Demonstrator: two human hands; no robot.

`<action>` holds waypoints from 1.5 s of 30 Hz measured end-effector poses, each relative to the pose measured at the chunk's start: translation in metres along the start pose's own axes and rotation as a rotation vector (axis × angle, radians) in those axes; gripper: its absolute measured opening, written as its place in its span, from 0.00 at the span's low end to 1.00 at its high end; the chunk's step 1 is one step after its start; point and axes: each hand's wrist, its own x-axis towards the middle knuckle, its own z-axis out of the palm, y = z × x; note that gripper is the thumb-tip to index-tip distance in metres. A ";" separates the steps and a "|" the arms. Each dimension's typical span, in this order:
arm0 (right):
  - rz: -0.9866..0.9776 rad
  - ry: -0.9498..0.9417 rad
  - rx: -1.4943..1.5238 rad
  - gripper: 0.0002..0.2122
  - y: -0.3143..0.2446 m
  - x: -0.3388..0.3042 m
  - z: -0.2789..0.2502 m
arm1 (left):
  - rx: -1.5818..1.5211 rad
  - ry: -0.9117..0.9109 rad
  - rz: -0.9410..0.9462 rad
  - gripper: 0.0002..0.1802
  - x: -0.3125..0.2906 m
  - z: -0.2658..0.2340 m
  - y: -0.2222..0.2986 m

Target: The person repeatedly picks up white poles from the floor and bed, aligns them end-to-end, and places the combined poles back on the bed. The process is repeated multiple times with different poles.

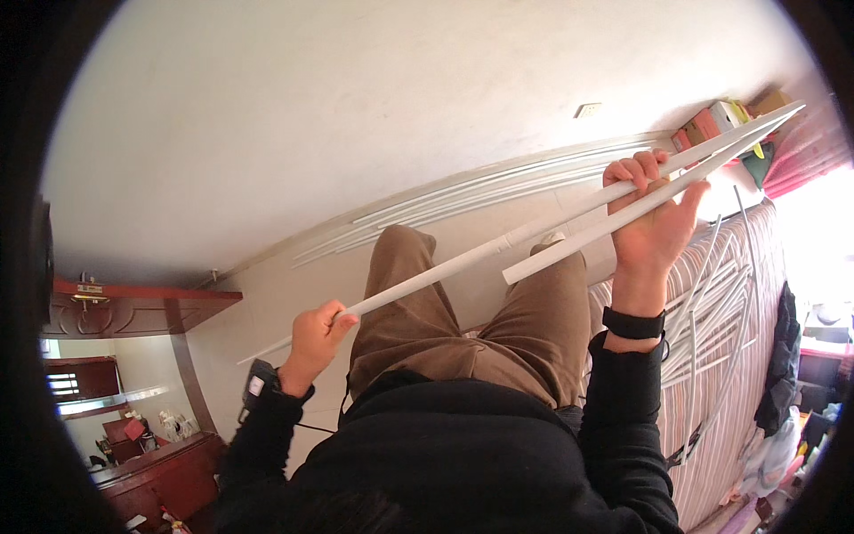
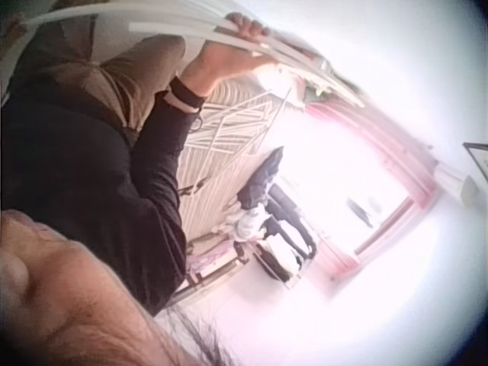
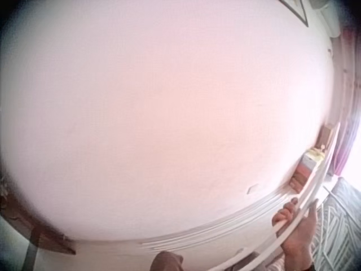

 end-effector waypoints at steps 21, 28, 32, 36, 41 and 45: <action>-0.049 0.313 -0.209 0.32 -0.034 0.013 0.017 | 0.342 0.404 0.261 0.30 0.006 0.032 -0.007; 0.094 -0.010 -0.190 0.30 -0.018 0.016 0.039 | -0.383 -0.643 -0.008 0.31 -0.006 0.036 -0.026; 0.073 0.019 -0.128 0.30 -0.015 0.022 0.050 | -0.611 -0.746 -0.102 0.22 0.006 0.030 -0.027; -0.067 0.157 -0.241 0.30 -0.016 0.022 0.048 | -0.416 -0.044 -0.006 0.13 0.014 0.033 -0.022; -0.077 0.181 -0.233 0.31 -0.020 0.022 0.041 | -0.271 0.141 0.186 0.13 0.019 0.040 -0.025; -0.048 0.149 -0.224 0.31 -0.024 0.022 0.040 | -0.369 0.052 0.047 0.11 0.015 0.044 -0.017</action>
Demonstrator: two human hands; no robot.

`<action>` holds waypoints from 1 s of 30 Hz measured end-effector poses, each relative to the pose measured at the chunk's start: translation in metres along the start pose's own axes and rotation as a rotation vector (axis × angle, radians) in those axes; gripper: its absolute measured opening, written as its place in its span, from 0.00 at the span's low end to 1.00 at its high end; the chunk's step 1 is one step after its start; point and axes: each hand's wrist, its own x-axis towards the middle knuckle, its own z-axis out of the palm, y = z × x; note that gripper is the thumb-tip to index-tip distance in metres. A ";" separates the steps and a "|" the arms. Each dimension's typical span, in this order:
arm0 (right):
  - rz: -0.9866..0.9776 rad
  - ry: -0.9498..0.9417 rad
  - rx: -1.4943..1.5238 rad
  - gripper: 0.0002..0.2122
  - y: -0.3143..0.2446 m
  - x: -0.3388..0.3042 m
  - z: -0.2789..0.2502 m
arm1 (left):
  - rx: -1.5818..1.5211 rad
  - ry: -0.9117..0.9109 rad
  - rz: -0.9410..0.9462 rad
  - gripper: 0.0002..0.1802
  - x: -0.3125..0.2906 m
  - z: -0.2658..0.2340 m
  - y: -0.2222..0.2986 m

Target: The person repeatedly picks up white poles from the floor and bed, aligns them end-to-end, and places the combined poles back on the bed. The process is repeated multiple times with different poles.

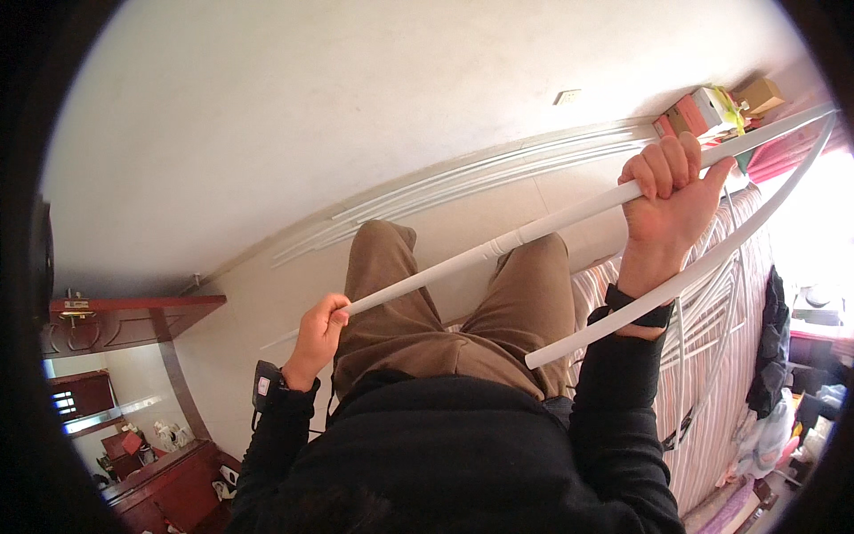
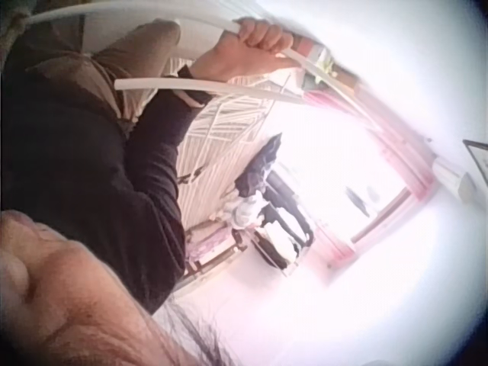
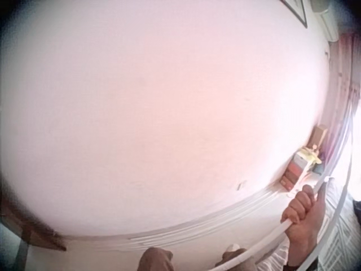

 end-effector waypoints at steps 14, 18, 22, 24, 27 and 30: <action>0.009 -0.004 -0.005 0.30 0.004 -0.003 0.003 | -0.040 0.036 0.016 0.09 -0.005 0.000 0.000; -0.007 0.026 -0.006 0.29 0.007 -0.002 0.003 | -0.068 -0.080 -0.053 0.10 -0.004 0.001 0.002; -0.008 0.085 -0.026 0.30 0.008 -0.001 0.005 | -0.137 -0.086 -0.081 0.10 -0.012 0.005 0.004; -0.003 0.066 -0.027 0.30 0.008 -0.001 0.008 | -0.131 -0.064 -0.066 0.10 -0.013 0.006 0.001; 0.004 0.123 -0.054 0.30 0.015 0.002 0.010 | -0.115 -0.121 -0.074 0.10 -0.008 0.002 -0.005; 0.030 0.152 -0.058 0.30 0.021 0.005 0.011 | -0.183 -0.128 -0.121 0.10 -0.009 0.003 -0.007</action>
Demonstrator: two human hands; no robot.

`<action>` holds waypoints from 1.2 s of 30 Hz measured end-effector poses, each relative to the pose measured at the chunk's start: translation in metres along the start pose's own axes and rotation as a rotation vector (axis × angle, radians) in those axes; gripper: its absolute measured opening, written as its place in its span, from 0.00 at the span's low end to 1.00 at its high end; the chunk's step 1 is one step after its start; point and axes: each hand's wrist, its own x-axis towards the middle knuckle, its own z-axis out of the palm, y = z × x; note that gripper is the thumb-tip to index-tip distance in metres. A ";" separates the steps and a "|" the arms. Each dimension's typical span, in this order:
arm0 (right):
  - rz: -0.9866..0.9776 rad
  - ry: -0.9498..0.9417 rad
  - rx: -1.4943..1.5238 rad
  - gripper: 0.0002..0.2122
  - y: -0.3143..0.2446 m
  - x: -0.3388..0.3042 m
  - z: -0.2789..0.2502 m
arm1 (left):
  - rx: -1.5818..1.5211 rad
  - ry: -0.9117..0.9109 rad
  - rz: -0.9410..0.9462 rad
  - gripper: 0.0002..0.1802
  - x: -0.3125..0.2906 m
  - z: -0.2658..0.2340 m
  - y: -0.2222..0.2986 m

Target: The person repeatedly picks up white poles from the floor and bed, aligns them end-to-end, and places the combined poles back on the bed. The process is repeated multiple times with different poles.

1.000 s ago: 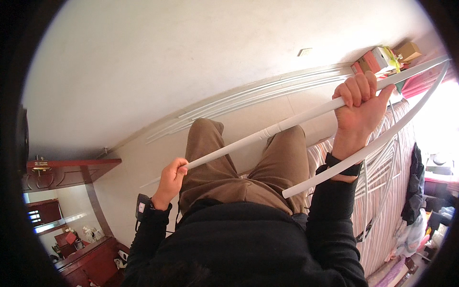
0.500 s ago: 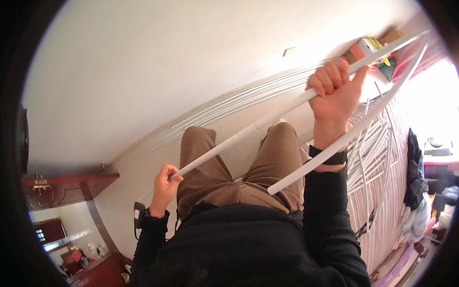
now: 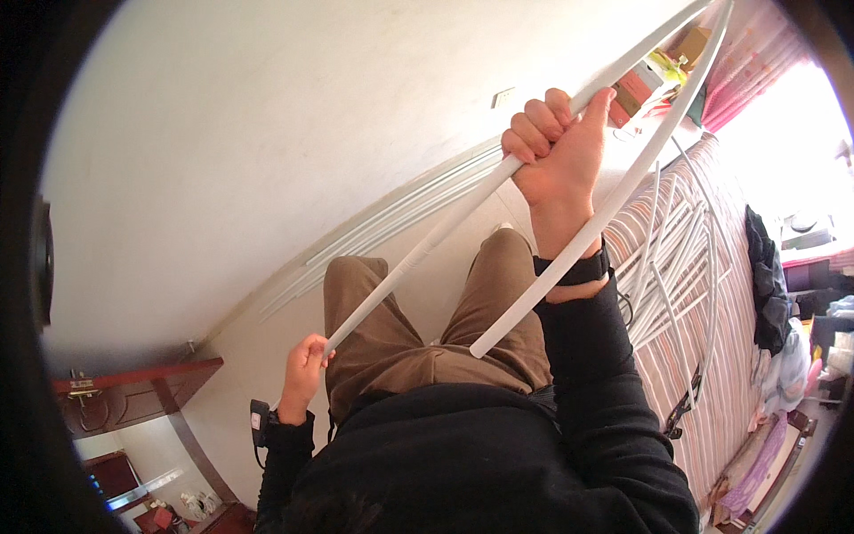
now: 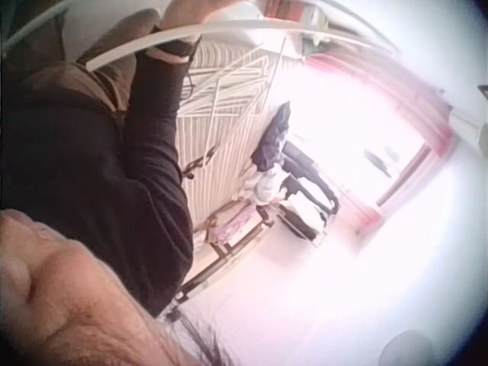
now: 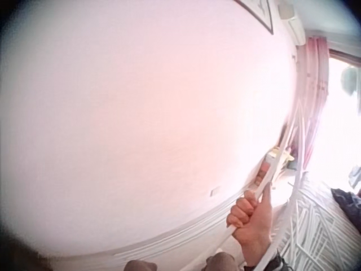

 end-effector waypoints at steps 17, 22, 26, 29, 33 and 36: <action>-0.069 0.283 -0.106 0.28 0.010 0.005 0.007 | -0.031 -0.046 -0.002 0.13 -0.008 0.009 0.006; -0.040 0.315 -0.149 0.27 0.014 0.007 0.010 | -0.211 -0.092 -0.225 0.09 -0.007 0.010 0.010; -0.049 0.296 -0.170 0.27 0.019 0.012 0.018 | -0.019 -0.013 0.063 0.14 -0.008 0.015 0.011; -0.052 0.280 -0.184 0.27 0.017 0.010 0.023 | -0.109 -0.058 -0.075 0.12 -0.005 0.011 0.012; -0.033 0.284 -0.206 0.27 0.019 0.009 0.032 | -0.292 -0.158 -0.223 0.07 -0.001 0.009 0.012; -0.029 0.278 -0.230 0.27 0.023 0.010 0.038 | -0.213 -0.078 -0.080 0.09 -0.004 0.015 0.013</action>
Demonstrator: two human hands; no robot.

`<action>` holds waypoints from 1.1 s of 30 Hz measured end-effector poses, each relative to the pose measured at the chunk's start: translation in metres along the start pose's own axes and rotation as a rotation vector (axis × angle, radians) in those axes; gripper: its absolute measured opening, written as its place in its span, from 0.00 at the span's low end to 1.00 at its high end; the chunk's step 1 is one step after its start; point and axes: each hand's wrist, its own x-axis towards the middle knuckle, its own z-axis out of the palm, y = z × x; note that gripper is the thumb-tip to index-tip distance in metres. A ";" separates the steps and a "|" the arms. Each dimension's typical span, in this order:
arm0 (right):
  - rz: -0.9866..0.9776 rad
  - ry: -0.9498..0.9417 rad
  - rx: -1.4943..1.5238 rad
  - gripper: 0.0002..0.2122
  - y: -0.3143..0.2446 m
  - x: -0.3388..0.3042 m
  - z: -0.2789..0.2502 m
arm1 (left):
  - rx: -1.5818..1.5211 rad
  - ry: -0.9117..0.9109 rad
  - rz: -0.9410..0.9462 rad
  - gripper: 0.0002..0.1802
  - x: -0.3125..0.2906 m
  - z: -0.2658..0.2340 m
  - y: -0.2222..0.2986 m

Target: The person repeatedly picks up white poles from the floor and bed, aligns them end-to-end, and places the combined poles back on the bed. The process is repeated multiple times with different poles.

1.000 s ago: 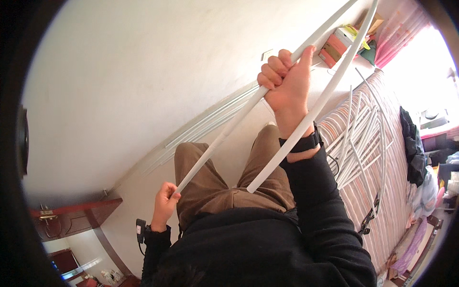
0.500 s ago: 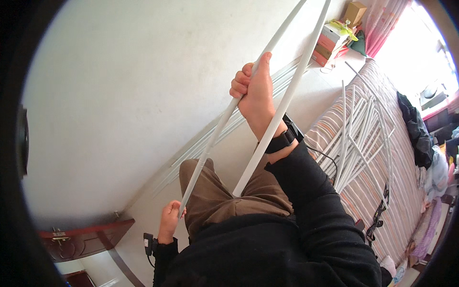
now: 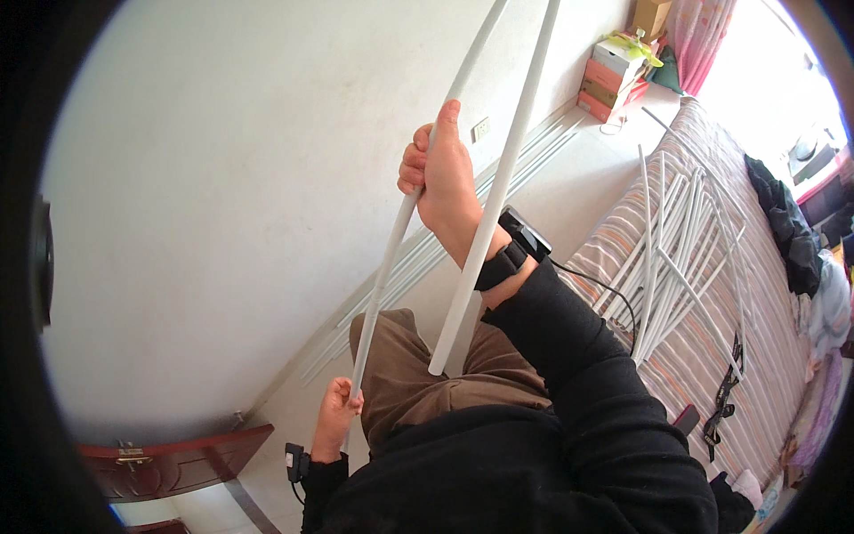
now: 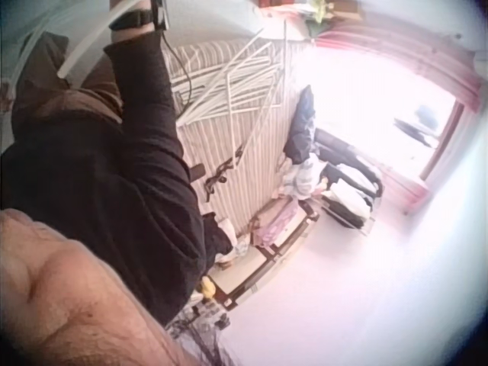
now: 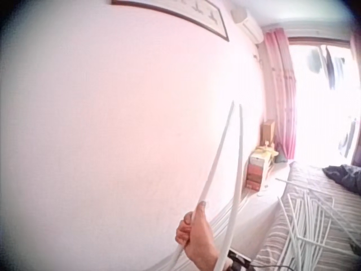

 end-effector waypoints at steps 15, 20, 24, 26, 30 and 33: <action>-0.040 -0.036 -0.019 0.27 0.002 -0.002 0.010 | 0.146 0.027 0.026 0.14 -0.003 0.002 0.012; -0.034 -0.089 -0.004 0.26 0.004 -0.002 0.011 | -0.023 -0.224 -0.063 0.19 0.001 -0.012 0.010; -0.061 -0.223 0.011 0.26 0.004 0.001 0.005 | -0.291 -0.558 -0.261 0.25 -0.004 -0.024 0.020; -0.036 -0.383 0.110 0.26 0.000 0.006 0.002 | -0.364 -0.642 -0.298 0.28 -0.007 -0.027 0.025; -0.011 -0.392 0.202 0.24 -0.005 0.015 0.002 | -0.264 -0.449 -0.142 0.20 0.002 -0.020 0.028; -0.053 -0.367 0.249 0.25 -0.011 0.016 0.001 | -0.100 -0.114 0.015 0.10 0.007 -0.010 0.030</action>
